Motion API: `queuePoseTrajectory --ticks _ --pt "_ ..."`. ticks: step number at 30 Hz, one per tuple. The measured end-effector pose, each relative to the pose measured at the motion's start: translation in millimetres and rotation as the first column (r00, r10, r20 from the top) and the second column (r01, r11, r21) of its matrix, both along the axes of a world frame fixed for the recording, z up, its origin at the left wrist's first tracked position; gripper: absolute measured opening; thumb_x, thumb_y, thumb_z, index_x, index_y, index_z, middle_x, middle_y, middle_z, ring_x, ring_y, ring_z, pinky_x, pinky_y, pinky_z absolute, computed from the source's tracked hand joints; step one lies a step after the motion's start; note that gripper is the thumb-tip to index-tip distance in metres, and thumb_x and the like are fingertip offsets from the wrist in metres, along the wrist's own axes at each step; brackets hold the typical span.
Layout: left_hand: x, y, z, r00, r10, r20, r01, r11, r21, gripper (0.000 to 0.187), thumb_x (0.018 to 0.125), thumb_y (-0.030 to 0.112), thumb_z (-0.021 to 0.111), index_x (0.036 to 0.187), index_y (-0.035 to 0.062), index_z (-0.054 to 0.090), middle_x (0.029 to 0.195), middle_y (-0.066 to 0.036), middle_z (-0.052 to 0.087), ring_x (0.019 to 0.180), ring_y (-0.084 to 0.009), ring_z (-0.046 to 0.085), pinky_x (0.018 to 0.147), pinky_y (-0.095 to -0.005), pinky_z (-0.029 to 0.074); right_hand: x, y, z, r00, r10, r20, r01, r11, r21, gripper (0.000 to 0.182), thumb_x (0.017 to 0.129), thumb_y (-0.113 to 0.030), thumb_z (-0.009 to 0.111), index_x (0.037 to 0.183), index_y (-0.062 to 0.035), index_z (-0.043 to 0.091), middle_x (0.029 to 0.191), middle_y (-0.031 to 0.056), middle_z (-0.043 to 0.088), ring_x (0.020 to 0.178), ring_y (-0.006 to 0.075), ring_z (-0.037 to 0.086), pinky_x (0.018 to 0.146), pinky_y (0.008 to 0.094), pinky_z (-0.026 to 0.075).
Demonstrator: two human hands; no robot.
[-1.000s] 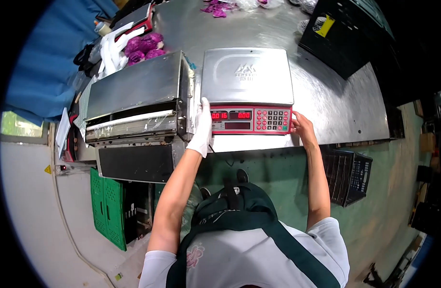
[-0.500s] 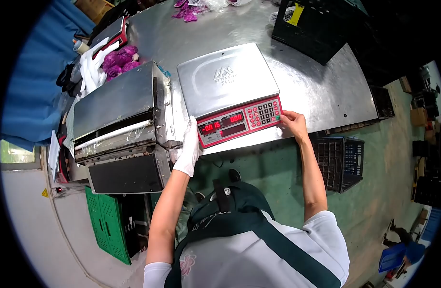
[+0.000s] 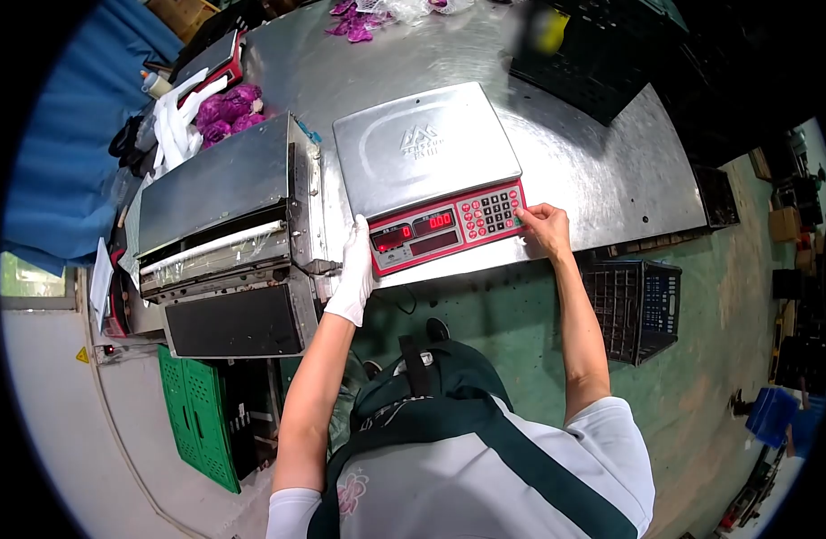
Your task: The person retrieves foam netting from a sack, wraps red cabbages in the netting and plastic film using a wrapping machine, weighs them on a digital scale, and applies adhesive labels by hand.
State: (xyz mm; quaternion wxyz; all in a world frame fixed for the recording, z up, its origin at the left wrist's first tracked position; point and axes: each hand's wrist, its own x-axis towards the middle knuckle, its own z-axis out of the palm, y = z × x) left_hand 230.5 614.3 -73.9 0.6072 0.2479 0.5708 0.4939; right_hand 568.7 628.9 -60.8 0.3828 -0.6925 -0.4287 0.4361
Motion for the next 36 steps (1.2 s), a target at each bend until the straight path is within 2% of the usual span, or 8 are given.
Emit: queuePoseTrajectory --ticks 6,16,22,24,27,29,32,36 --pt "-2.5 -1.0 9.8 0.999 -0.002 0.042 0.004 0.999 -0.043 0.066 0.088 0.048 0.042 0.130 -0.0017 0.033 0.130 -0.011 0.039 0.116 -0.0196 0.038 0.098 -0.0316 0.030 0.7 -7.2 3.2 0.995 0.036 0.096 -0.029 0.997 -0.072 0.041 0.070 -0.037 0.072 0.072 0.0032 0.063 0.056 0.0040 0.056 0.048 0.0078 0.049 0.045 0.0208 0.040" --pt "16.8 20.9 14.5 0.995 -0.095 -0.043 0.094 0.996 -0.005 0.069 0.087 0.052 0.040 0.126 -0.0047 0.038 0.128 -0.015 0.042 0.118 -0.0213 0.038 0.099 -0.0296 0.028 13.6 -37.4 -10.5 0.991 -0.048 0.123 0.048 0.999 0.001 0.033 0.079 -0.029 0.066 0.068 0.0012 0.060 0.054 -0.0011 0.050 0.049 0.0044 0.042 0.045 0.0189 0.031" --pt "20.5 10.5 14.5 0.970 -0.136 -0.204 0.152 0.986 0.065 0.066 0.087 0.049 0.040 0.126 -0.0046 0.037 0.124 -0.021 0.045 0.118 -0.0280 0.040 0.096 -0.0313 0.031 11.2 -46.7 -9.4 0.991 -0.035 -0.128 0.047 0.995 0.087 0.027 0.079 -0.019 0.066 0.086 0.0057 0.059 0.066 0.0025 0.057 0.051 0.0062 0.047 0.047 0.0197 0.039" --pt "27.6 -5.5 21.5 0.852 -0.026 -0.522 0.087 0.992 0.093 0.060 0.087 0.042 0.045 0.124 -0.0040 0.038 0.122 -0.021 0.046 0.117 -0.0286 0.042 0.096 -0.0318 0.032 11.6 -48.5 -10.1 0.992 -0.037 -0.120 0.050 0.993 0.109 0.025 0.079 -0.016 0.065 0.089 0.0053 0.059 0.069 0.0038 0.059 0.052 0.0069 0.049 0.048 0.0201 0.040" --pt "14.3 -49.3 39.9 0.859 0.051 -0.509 0.154 0.923 0.352 0.050 0.086 0.031 0.054 0.121 -0.0034 0.043 0.121 -0.020 0.048 0.115 -0.0286 0.044 0.096 -0.0316 0.033 15.4 -55.0 -14.8 0.992 -0.122 -0.019 0.123 0.980 0.157 0.024 0.078 -0.016 0.065 0.091 0.0040 0.059 0.073 0.0066 0.061 0.060 0.0102 0.057 0.049 0.0197 0.041" --pt "-4.4 -95.6 83.7 0.975 -0.021 -0.221 0.079 0.964 0.255 0.036 0.086 0.019 0.055 0.113 -0.0028 0.051 0.109 -0.012 0.058 0.103 -0.0173 0.054 0.087 -0.0256 0.041 24.9 -64.2 -21.6 0.985 -0.168 0.023 0.162 0.971 0.177 0.023 0.077 -0.016 0.064 0.089 0.0032 0.060 0.070 0.0068 0.062 0.059 0.0100 0.057 0.049 0.0200 0.043" --pt "-48.4 -164.8 110.4 0.974 0.153 -0.165 -0.090 0.936 0.341 0.021 0.085 0.007 0.053 0.102 -0.0058 0.057 0.098 -0.011 0.062 0.090 -0.0148 0.059 0.079 -0.0223 0.045 26.2 -79.3 -13.6 0.992 -0.026 0.126 0.021 0.999 0.037 0.018 0.076 -0.016 0.064 0.079 0.0019 0.062 0.061 0.0057 0.061 0.052 0.0091 0.056 0.049 0.0212 0.044" --pt "-115.7 -256.8 108.0 0.666 0.611 -0.428 -0.517 0.792 0.325 0.015 0.084 0.006 0.050 0.090 -0.0017 0.062 0.090 -0.008 0.062 0.080 -0.0157 0.059 0.076 -0.0264 0.045 -22.9 -111.1 -14.9 0.949 0.312 0.039 -0.285 0.905 -0.315 0.012 0.072 -0.012 0.064 0.075 0.0000 0.064 0.060 0.0062 0.061 0.054 0.0113 0.058 0.052 0.0245 0.048"
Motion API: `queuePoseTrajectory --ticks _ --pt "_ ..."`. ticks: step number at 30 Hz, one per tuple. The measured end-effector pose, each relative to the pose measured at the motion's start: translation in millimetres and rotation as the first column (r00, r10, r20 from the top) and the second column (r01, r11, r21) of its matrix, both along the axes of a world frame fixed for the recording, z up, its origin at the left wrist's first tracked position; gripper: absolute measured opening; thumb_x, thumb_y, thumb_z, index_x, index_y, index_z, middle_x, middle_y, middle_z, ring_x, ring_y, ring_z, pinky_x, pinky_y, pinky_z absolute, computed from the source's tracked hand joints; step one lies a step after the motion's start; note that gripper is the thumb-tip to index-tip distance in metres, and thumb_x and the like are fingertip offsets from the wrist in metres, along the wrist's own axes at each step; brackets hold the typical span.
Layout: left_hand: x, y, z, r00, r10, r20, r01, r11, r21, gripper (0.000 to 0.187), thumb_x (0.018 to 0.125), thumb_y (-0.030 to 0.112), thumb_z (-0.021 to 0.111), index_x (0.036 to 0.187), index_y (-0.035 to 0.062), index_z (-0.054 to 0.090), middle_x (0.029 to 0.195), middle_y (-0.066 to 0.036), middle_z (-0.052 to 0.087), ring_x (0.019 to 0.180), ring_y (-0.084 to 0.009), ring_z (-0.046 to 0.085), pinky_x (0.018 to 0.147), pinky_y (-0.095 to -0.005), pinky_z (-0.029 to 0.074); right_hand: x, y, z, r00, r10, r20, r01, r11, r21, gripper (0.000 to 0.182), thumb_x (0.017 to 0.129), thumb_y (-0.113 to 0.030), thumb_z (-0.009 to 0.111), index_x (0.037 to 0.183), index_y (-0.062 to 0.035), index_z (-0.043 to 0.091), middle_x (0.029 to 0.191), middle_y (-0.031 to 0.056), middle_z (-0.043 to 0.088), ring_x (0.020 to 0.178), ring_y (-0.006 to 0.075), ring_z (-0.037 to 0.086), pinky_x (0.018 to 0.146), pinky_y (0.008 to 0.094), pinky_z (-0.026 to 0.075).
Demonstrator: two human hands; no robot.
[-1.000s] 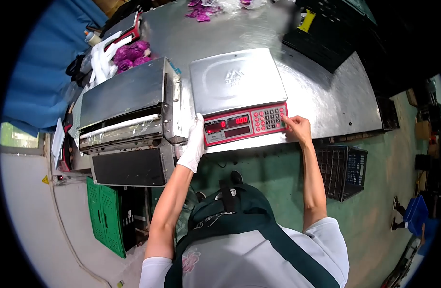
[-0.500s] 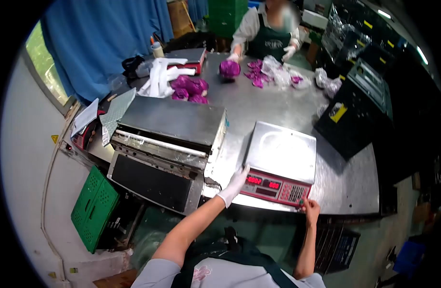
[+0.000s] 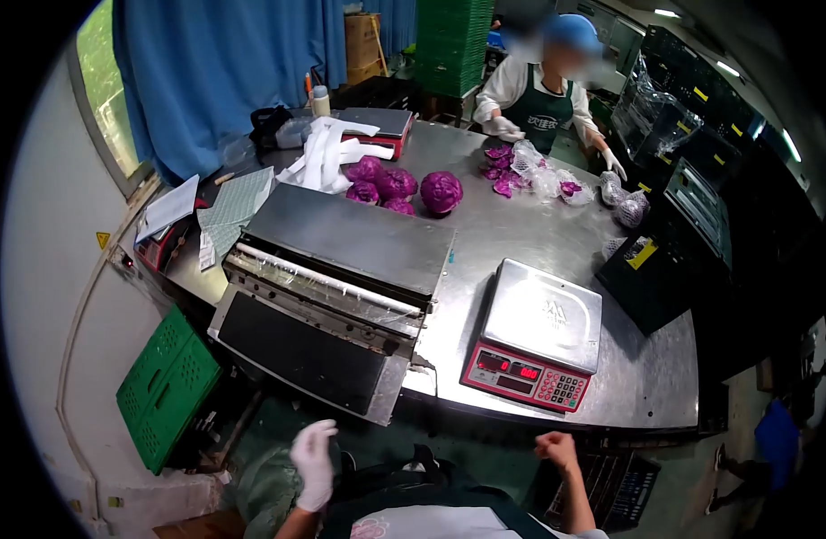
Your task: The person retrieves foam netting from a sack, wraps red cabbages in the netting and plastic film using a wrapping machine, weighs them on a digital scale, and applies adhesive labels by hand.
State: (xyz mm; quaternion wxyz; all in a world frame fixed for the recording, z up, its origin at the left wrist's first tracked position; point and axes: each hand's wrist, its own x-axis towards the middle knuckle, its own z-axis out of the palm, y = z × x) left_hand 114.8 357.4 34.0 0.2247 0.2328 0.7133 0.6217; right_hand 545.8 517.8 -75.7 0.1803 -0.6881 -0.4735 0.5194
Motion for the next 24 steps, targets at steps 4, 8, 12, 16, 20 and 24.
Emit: queuePoseTrajectory --ticks 4,8,12,16,20,24 --pt "-86.8 -114.8 -80.9 0.778 0.445 -0.444 -0.531 0.844 -0.083 0.020 0.086 0.009 0.052 0.102 -0.0025 0.056 0.107 -0.011 0.054 0.097 -0.0206 0.053 0.085 -0.0306 0.042 -82.9 -29.9 -17.0 0.922 0.380 -0.082 -0.387 0.883 -0.265 0.018 0.076 -0.013 0.060 0.089 -0.0004 0.063 0.077 0.0092 0.064 0.067 0.0167 0.063 0.059 0.0265 0.051" --pt "-132.2 -221.6 -139.9 0.635 0.352 -0.688 -0.757 0.105 -0.645 0.061 0.077 0.033 0.063 0.125 0.0052 0.039 0.131 -0.019 0.034 0.118 -0.0340 0.037 0.095 -0.0408 0.035 -168.2 -51.0 -18.6 0.667 0.745 0.017 -0.705 0.639 -0.309 0.023 0.078 -0.023 0.059 0.092 -0.0050 0.065 0.078 0.0084 0.065 0.069 0.0149 0.062 0.067 0.0278 0.050" --pt "-162.7 -297.3 -200.6 0.707 0.614 -0.352 -0.311 -0.178 -0.934 0.100 0.063 0.064 0.063 0.135 0.0082 0.022 0.140 -0.017 0.017 0.123 -0.0350 0.029 0.091 -0.0490 0.037 -234.4 -64.4 -17.2 0.388 0.906 0.171 -0.886 0.418 -0.200 0.024 0.079 -0.027 0.055 0.094 -0.0118 0.065 0.081 0.0084 0.066 0.072 0.0199 0.063 0.070 0.0308 0.049" --pt "-200.3 -385.9 -378.9 0.374 0.919 -0.126 -0.300 -0.009 -0.954 0.117 0.050 0.061 0.074 0.136 0.0060 0.017 0.140 -0.019 0.015 0.121 -0.0357 0.031 0.087 -0.0488 0.041 -282.9 -76.3 -21.3 0.250 0.922 0.296 -0.944 0.300 -0.137 0.026 0.077 -0.030 0.058 0.094 -0.0118 0.065 0.083 0.0115 0.065 0.075 0.0263 0.062 0.071 0.0343 0.048" --pt "-192.5 -351.9 -343.6 0.447 0.893 0.044 -0.067 0.082 -0.994 0.123 0.049 0.057 0.077 0.139 0.0128 0.005 0.143 -0.016 0.006 0.125 -0.0326 0.028 0.093 -0.0440 0.038 -324.7 -96.9 -10.1 0.195 0.928 0.317 -0.947 0.262 -0.186 0.025 0.078 -0.030 0.056 0.094 -0.0130 0.064 0.086 0.0139 0.064 0.078 0.0298 0.061 0.072 0.0363 0.048" --pt "-200.5 -346.2 -301.1 0.519 0.855 -0.008 -0.066 0.031 -0.997 0.117 0.050 0.059 0.074 0.137 0.0132 0.009 0.141 -0.017 0.013 0.121 -0.0393 0.031 0.092 -0.0548 0.034 -356.7 -121.2 -8.6 0.134 0.913 0.385 -0.953 0.225 -0.202 0.023 0.077 -0.026 0.058 0.092 -0.0099 0.065 0.086 0.0125 0.064 0.078 0.0277 0.061 0.072 0.0346 0.048"
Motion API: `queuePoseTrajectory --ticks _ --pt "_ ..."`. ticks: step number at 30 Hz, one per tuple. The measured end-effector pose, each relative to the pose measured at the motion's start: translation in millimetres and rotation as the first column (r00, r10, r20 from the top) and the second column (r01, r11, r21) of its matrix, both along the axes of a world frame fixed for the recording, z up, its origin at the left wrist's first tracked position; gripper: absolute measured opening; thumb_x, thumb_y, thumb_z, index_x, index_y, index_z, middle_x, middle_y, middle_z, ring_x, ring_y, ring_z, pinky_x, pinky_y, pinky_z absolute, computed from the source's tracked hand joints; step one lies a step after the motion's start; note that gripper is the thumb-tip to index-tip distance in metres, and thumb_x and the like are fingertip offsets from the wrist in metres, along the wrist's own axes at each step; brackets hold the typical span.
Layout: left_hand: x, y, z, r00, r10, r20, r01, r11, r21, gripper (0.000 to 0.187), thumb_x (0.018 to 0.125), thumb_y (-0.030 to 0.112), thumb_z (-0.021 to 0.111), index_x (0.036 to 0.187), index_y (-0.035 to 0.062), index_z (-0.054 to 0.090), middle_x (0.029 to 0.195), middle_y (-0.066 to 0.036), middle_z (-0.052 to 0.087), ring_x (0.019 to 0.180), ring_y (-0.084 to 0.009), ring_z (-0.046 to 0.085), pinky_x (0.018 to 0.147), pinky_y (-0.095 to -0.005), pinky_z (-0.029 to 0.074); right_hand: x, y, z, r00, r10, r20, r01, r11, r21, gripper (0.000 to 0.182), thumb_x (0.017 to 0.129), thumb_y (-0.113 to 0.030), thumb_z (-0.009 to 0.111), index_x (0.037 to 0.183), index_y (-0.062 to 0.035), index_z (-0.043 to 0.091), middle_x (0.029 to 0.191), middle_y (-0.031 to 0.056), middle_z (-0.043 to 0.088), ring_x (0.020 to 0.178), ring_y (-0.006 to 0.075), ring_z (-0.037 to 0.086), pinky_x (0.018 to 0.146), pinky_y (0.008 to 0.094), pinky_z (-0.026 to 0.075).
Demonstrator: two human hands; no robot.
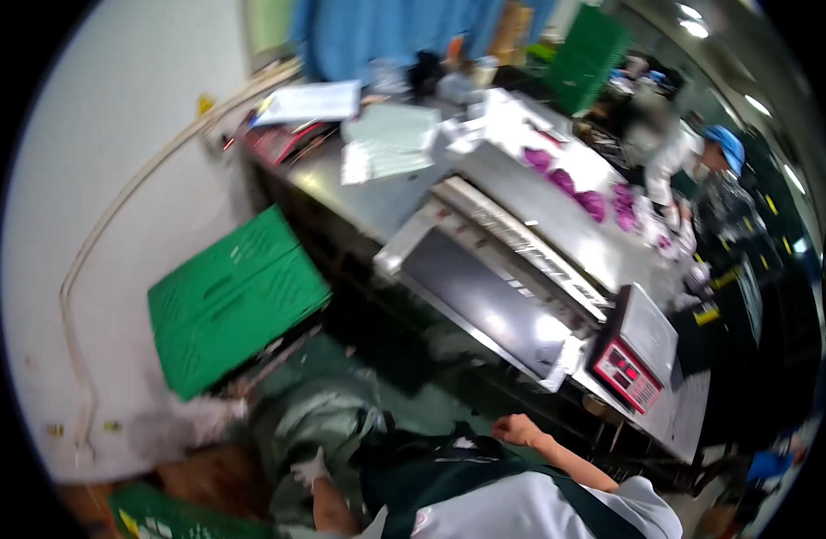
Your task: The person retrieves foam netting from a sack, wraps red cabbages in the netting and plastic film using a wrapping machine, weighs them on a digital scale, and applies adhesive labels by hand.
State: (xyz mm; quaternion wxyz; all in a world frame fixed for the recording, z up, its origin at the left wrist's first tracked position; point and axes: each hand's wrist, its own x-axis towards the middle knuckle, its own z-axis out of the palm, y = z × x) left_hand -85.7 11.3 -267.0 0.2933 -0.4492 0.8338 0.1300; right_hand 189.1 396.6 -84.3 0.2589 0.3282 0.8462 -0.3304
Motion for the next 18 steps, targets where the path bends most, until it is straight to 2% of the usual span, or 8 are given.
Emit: queuePoseTrajectory --ticks 3,5,6,7,8,11,13,18 --pt "-23.0 -13.7 -4.4 0.999 0.041 -0.032 -0.046 0.982 -0.183 0.108 0.057 0.052 0.074 0.137 0.0167 0.011 0.142 -0.012 0.014 0.122 -0.0348 0.030 0.092 -0.0573 0.030 -18.3 -22.6 0.9 0.996 -0.079 0.028 0.080 0.997 -0.021 0.023 0.075 -0.027 0.059 0.089 -0.0098 0.066 0.083 0.0135 0.064 0.077 0.0289 0.062 0.072 0.0345 0.050" --pt "-35.6 -32.5 -25.5 0.985 0.170 -0.009 -0.171 0.983 -0.061 0.087 0.074 0.028 0.062 0.139 0.0162 0.005 0.143 -0.015 0.008 0.123 -0.0355 0.030 0.095 -0.0519 0.030 -34.8 -36.4 12.7 0.993 -0.100 0.060 0.101 0.995 -0.017 0.023 0.075 -0.025 0.061 0.089 -0.0079 0.065 0.082 0.0140 0.064 0.076 0.0282 0.062 0.071 0.0343 0.050" --pt "-30.2 -67.6 -109.8 0.839 0.539 -0.079 -0.532 0.842 0.096 0.074 0.079 0.028 0.052 0.139 0.0138 0.010 0.143 -0.013 0.013 0.122 -0.0317 0.032 0.095 -0.0458 0.032 -39.0 -40.3 11.3 0.995 -0.068 0.076 0.070 0.997 -0.024 0.023 0.075 -0.025 0.061 0.089 -0.0079 0.065 0.082 0.0140 0.064 0.076 0.0282 0.062 0.071 0.0343 0.050" --pt "-32.8 -87.1 -148.3 0.548 0.827 -0.127 -0.803 0.563 0.195 0.062 0.084 0.027 0.041 0.138 0.0115 0.014 0.142 -0.010 0.019 0.121 -0.0280 0.035 0.096 -0.0398 0.034 -40.7 -45.8 10.2 0.994 -0.068 0.086 0.070 0.997 -0.020 0.022 0.075 -0.024 0.060 0.090 -0.0080 0.065 0.082 0.0134 0.064 0.076 0.0271 0.062 0.071 0.0334 0.049" --pt "-29.2 -104.1 -183.9 0.521 0.852 -0.048 -0.800 0.507 0.320 0.058 0.084 0.026 0.042 0.134 0.0100 0.018 0.138 -0.010 0.022 0.117 -0.0269 0.037 0.094 -0.0389 0.035 -42.2 -49.9 8.0 0.993 -0.076 0.094 0.077 0.997 -0.013 0.021 0.076 -0.022 0.060 0.091 -0.0081 0.064 0.083 0.0128 0.064 0.076 0.0260 0.062 0.070 0.0324 0.049" --pt "-31.0 -87.9 -134.5 0.713 0.698 0.057 -0.524 0.478 0.705 0.046 0.083 0.022 0.044 0.123 0.0056 0.030 0.126 -0.010 0.032 0.106 -0.0238 0.042 0.088 -0.0363 0.038 -55.9 -57.2 12.2 0.994 -0.039 0.101 0.039 0.999 0.008 0.022 0.075 -0.024 0.060 0.089 -0.0078 0.065 0.082 0.0137 0.064 0.077 0.0283 0.062 0.071 0.0338 0.049" --pt "-32.4 -73.7 -92.9 0.841 0.539 -0.042 -0.249 0.455 0.855 0.038 0.082 0.019 0.046 0.115 0.0027 0.037 0.118 -0.010 0.039 0.099 -0.0217 0.045 0.084 -0.0345 0.040 -64.9 -59.6 13.4 0.994 -0.028 0.105 0.026 1.000 0.016 0.022 0.075 -0.024 0.060 0.088 -0.0079 0.065 0.083 0.0145 0.064 0.079 0.0299 0.062 0.072 0.0346 0.049" --pt "-57.8 -62.7 43.1 0.804 0.304 -0.511 0.308 0.522 0.795 0.023 0.080 0.012 0.050 0.095 -0.0046 0.056 0.098 -0.010 0.056 0.081 -0.0164 0.053 0.073 -0.0300 0.046 -93.0 -60.0 8.2 0.994 0.037 0.105 -0.040 0.999 0.031 0.023 0.075 -0.028 0.059 0.088 -0.0105 0.065 0.083 0.0141 0.064 0.080 0.0305 0.061 0.073 0.0365 0.049"
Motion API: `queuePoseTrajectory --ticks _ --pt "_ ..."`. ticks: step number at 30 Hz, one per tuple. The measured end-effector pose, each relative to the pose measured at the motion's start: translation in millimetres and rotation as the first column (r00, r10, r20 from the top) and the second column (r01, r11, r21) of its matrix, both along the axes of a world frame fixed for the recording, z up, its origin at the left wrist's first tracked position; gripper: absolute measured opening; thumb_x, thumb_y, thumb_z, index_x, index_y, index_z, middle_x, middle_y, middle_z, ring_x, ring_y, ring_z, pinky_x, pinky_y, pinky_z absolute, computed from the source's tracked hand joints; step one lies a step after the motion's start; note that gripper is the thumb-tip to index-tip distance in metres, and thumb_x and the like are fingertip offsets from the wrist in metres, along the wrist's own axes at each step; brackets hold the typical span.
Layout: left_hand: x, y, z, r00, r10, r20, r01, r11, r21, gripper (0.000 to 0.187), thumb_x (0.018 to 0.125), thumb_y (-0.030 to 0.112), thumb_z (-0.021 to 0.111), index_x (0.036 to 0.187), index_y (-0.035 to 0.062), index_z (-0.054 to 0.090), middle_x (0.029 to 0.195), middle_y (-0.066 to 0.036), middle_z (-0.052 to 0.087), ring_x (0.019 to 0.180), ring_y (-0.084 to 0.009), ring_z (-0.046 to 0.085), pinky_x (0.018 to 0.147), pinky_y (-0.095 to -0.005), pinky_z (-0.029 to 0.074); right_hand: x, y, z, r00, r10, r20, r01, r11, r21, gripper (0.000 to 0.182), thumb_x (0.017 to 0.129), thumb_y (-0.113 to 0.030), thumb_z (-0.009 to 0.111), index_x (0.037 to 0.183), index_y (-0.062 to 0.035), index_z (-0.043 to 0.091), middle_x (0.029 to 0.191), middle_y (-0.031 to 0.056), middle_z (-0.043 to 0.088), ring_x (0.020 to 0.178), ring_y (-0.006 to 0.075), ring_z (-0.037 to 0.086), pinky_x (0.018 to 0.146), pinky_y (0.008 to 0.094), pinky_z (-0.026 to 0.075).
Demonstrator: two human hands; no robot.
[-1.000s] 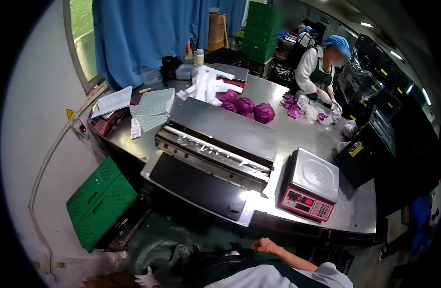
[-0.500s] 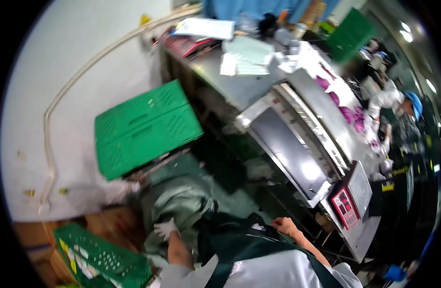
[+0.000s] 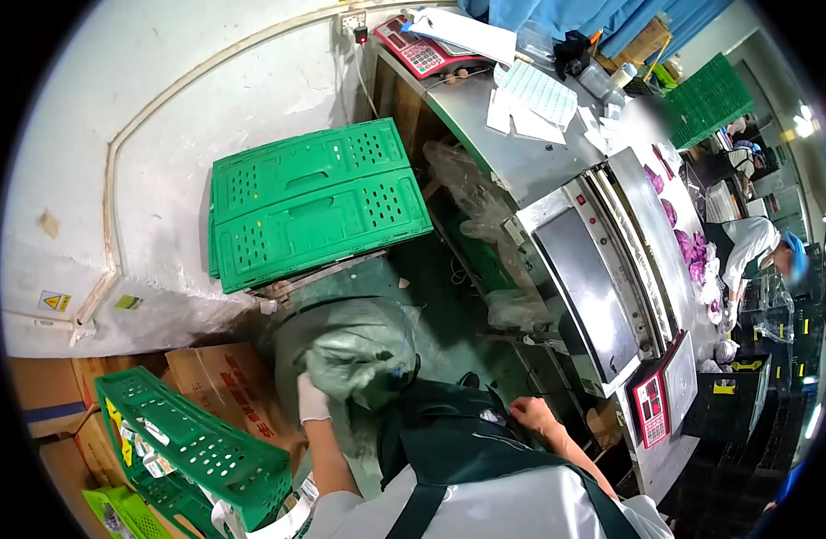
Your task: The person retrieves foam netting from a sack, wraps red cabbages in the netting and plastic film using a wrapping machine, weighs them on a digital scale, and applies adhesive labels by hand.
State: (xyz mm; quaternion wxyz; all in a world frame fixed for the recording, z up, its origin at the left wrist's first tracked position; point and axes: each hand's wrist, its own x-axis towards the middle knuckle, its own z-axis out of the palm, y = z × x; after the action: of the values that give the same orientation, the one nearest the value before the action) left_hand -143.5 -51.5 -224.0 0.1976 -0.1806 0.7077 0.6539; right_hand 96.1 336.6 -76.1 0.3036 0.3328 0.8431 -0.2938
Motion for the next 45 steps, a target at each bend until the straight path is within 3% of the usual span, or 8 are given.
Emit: queuePoseTrajectory --ticks 6,8,10,14,16,19,30,45 --pt "-39.1 -89.0 100.8 0.876 0.478 -0.068 -0.406 0.805 0.432 0.023 0.085 0.013 0.043 0.094 -0.0020 0.057 0.091 -0.011 0.059 0.080 -0.0173 0.057 0.071 -0.0277 0.048 -28.7 -2.0 -9.9 0.988 0.153 -0.011 -0.153 0.988 -0.024 0.023 0.076 -0.030 0.057 0.089 -0.0120 0.065 0.083 0.0125 0.064 0.081 0.0305 0.061 0.074 0.0376 0.049" --pt "-42.8 -90.3 152.1 0.830 0.325 -0.454 -0.468 0.848 -0.248 0.023 0.084 0.012 0.043 0.093 -0.0029 0.058 0.091 -0.013 0.059 0.078 -0.0194 0.058 0.071 -0.0300 0.048 -37.0 -2.5 -12.5 0.981 0.196 0.012 -0.196 0.981 -0.017 0.023 0.076 -0.029 0.057 0.088 -0.0118 0.065 0.082 0.0120 0.064 0.081 0.0305 0.061 0.074 0.0379 0.049" --pt "-62.4 -135.3 158.0 0.714 0.673 -0.194 -0.582 0.724 0.370 0.022 0.081 0.002 0.043 0.095 -0.0046 0.059 0.088 -0.012 0.061 0.076 -0.0200 0.058 0.070 -0.0307 0.048 -35.0 1.2 -24.0 0.987 0.157 -0.032 -0.158 0.987 -0.039 0.022 0.075 -0.028 0.057 0.087 -0.0115 0.065 0.082 0.0120 0.064 0.080 0.0308 0.061 0.073 0.0384 0.049" --pt "-103.9 -177.7 204.0 0.751 0.052 -0.658 -0.586 0.511 -0.629 0.026 0.078 -0.005 0.042 0.099 -0.0069 0.056 0.091 -0.016 0.061 0.079 -0.0239 0.058 0.077 -0.0308 0.045 -34.2 10.3 -36.5 0.974 0.222 -0.055 -0.224 0.974 -0.035 0.022 0.075 -0.028 0.057 0.087 -0.0113 0.065 0.082 0.0121 0.064 0.079 0.0308 0.061 0.073 0.0382 0.049" --pt "-143.4 -217.6 186.8 0.648 -0.096 -0.756 -0.570 0.597 -0.565 0.023 0.076 -0.002 0.046 0.096 -0.0057 0.056 0.088 -0.014 0.060 0.081 -0.0264 0.058 0.077 -0.0332 0.046 -32.0 15.7 -44.0 0.967 0.253 -0.035 -0.254 0.967 -0.030 0.021 0.076 -0.027 0.057 0.088 -0.0111 0.064 0.082 0.0124 0.064 0.079 0.0310 0.061 0.073 0.0383 0.049" --pt "-231.2 -309.3 96.1 0.720 0.626 -0.299 -0.416 0.734 0.536 0.026 0.077 0.002 0.044 0.101 -0.0018 0.052 0.097 -0.013 0.058 0.090 -0.0260 0.055 0.082 -0.0333 0.045 -35.3 20.3 -38.9 0.984 0.176 -0.031 -0.177 0.984 -0.024 0.021 0.076 -0.026 0.057 0.087 -0.0102 0.064 0.082 0.0125 0.064 0.079 0.0312 0.061 0.072 0.0385 0.049" --pt "-173.1 -205.3 -91.2 0.668 0.744 0.007 -0.744 0.667 0.029 0.020 0.081 0.019 0.050 0.086 0.0044 0.062 0.088 -0.008 0.059 0.078 -0.0218 0.054 0.077 -0.0339 0.045 22.7 41.1 -56.9 1.000 0.007 0.013 -0.007 1.000 -0.014 0.021 0.075 -0.027 0.057 0.088 -0.0129 0.064 0.083 0.0111 0.064 0.080 0.0304 0.061 0.072 0.0391 0.049" --pt "-85.5 -41.4 65.2 0.819 0.339 -0.463 -0.573 0.529 -0.627 0.054 0.077 0.021 0.062 0.119 -0.0081 0.043 0.121 -0.023 0.046 0.107 -0.0331 0.048 0.094 -0.0375 0.036 6.2 75.2 -64.0 0.999 0.044 0.004 -0.044 0.998 -0.035 0.022 0.075 -0.031 0.056 0.090 -0.0164 0.064 0.086 0.0120 0.064 0.083 0.0310 0.060 0.075 0.0392 0.048"
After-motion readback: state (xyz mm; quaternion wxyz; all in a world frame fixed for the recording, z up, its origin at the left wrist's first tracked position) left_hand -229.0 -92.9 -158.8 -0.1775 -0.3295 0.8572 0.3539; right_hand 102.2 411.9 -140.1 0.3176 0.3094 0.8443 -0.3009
